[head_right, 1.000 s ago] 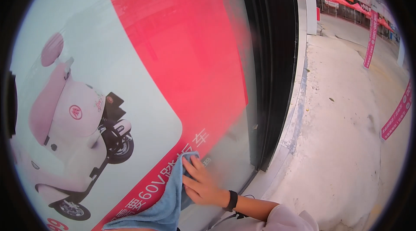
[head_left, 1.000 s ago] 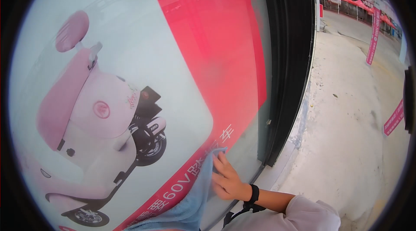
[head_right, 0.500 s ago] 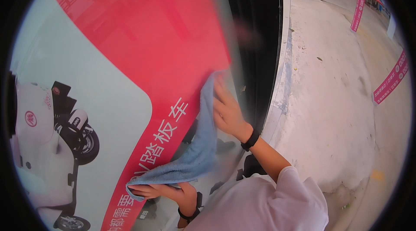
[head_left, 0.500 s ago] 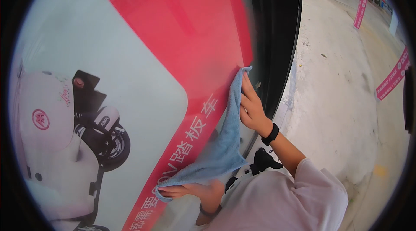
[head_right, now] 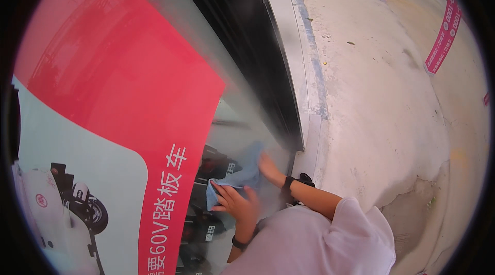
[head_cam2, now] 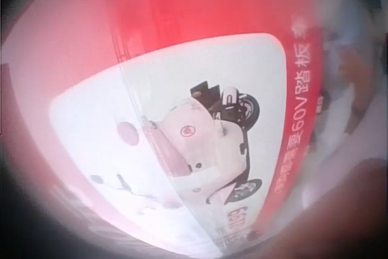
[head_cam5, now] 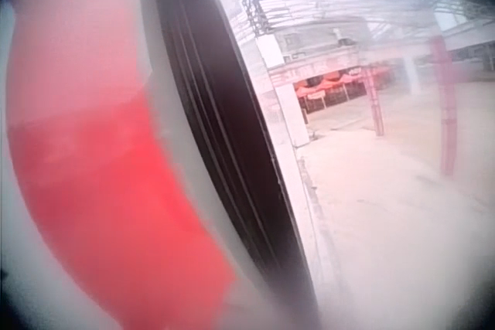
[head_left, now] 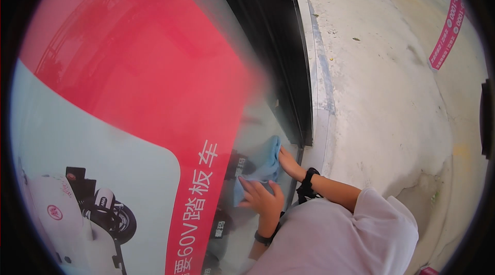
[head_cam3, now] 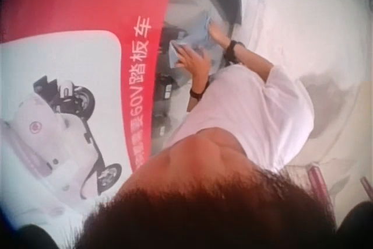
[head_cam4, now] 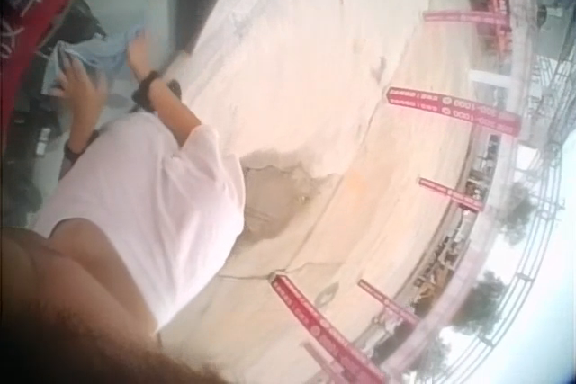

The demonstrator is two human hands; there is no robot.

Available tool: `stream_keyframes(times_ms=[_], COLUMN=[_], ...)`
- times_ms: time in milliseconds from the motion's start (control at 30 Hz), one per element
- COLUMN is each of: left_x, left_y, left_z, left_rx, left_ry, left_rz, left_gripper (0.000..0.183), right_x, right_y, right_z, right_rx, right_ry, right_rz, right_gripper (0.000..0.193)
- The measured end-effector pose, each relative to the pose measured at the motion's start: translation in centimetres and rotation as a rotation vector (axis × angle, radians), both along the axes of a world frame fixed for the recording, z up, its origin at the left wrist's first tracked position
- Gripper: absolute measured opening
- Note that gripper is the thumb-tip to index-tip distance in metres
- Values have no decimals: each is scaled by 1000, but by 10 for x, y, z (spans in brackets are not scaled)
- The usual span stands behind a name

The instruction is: The person wipes down the window frame and glass window of a store with a cloth.

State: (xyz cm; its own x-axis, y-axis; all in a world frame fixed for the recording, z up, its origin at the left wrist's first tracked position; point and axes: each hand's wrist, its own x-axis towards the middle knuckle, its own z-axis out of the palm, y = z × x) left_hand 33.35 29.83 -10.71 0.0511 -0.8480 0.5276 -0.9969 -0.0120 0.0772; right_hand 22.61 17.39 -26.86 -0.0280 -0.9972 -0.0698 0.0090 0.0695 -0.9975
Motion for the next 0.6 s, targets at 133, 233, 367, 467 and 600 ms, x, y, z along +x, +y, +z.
stream_keyframes(times_ms=[133, 233, 367, 467, 600], left_x=[4, 7, 15, 25, 60], left_y=[-3, -1, 10, 43, 77], left_z=[18, 25, 23, 41, 76], left_rx=[-72, -106, -177, -239, -846], left_ry=[169, 243, 260, 479, 715], left_rz=[-184, -303, -336, -340, -225], left_gripper=[49, 69, 99, 92, 80], right_x=[3, -11, -15, -2, 8], right_y=[2, -3, 20, 40, 60], right_z=[83, 154, 237, 234, 213], right_rx=[-202, -360, -698, -765, -698], right_ry=[-26, 48, 201, 173, 106], right_rz=[-23, -44, 44, 64, 90], right_gripper=[59, 57, 52, 50, 51])
